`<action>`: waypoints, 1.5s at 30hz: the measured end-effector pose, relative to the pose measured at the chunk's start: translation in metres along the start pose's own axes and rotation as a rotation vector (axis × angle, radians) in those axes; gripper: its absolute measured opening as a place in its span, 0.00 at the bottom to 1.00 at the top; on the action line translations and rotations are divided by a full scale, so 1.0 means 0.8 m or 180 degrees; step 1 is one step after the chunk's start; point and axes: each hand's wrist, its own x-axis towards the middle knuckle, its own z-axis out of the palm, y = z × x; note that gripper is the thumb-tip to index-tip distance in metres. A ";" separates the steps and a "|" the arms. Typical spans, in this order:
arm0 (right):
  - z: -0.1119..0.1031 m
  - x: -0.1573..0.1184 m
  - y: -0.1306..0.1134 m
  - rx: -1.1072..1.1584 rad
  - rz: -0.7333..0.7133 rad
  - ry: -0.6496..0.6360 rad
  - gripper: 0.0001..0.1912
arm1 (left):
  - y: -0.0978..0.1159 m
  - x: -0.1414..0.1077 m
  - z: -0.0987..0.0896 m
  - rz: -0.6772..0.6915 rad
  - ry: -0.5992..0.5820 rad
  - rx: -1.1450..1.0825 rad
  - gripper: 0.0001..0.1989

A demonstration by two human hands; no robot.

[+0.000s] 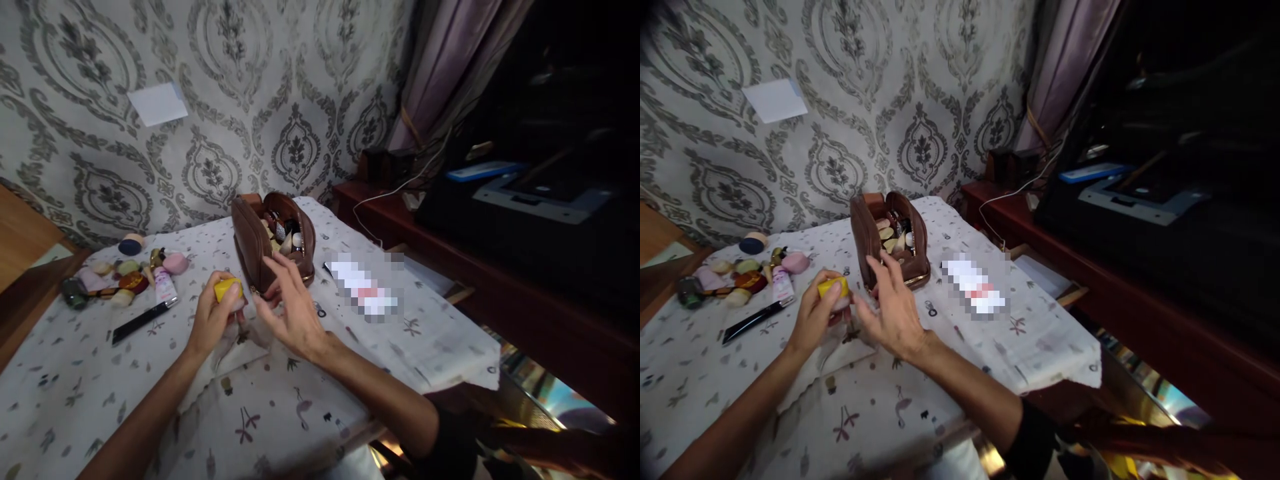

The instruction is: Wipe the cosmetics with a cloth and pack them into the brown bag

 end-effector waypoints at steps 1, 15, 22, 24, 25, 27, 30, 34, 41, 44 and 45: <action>-0.001 0.001 -0.001 -0.0152 0.0047 0.0054 0.29 | -0.002 0.000 -0.001 -0.0071 0.0001 -0.0077 0.17; -0.002 0.016 -0.021 -0.0903 0.0272 -0.0432 0.28 | 0.089 0.064 0.003 0.0935 -0.0552 0.0370 0.18; -0.002 0.026 -0.029 -0.1377 0.0437 -0.0843 0.24 | 0.111 0.149 0.039 0.1466 -0.1032 0.1348 0.18; -0.002 0.023 -0.022 -0.1437 0.0308 -0.0877 0.20 | 0.107 0.164 0.043 0.1570 -0.1108 0.1909 0.19; -0.004 0.022 -0.018 -0.1454 0.0214 -0.0880 0.17 | 0.105 0.168 0.044 0.1608 -0.1142 0.2201 0.19; -0.012 0.022 -0.008 -0.1477 -0.0017 -0.0864 0.14 | 0.106 0.173 0.045 0.1642 -0.1194 0.2749 0.18; -0.031 0.031 0.004 -0.1506 -0.0397 -0.0742 0.12 | 0.114 0.177 0.049 0.1548 -0.1263 0.3382 0.18; -0.059 0.057 0.013 -0.1796 -0.0459 -0.0513 0.15 | 0.125 0.183 0.051 0.1246 -0.1684 0.3824 0.13; -0.068 0.070 0.034 -0.2098 -0.0508 -0.0676 0.12 | 0.131 0.202 0.043 0.0914 -0.2365 0.3686 0.07; -0.068 0.063 0.045 -0.2050 -0.0655 -0.0527 0.10 | 0.130 0.204 0.048 0.0735 -0.2501 0.3704 0.08; -0.068 0.061 0.049 -0.2013 -0.0695 -0.0486 0.10 | 0.130 0.204 0.051 0.0669 -0.2517 0.3759 0.08</action>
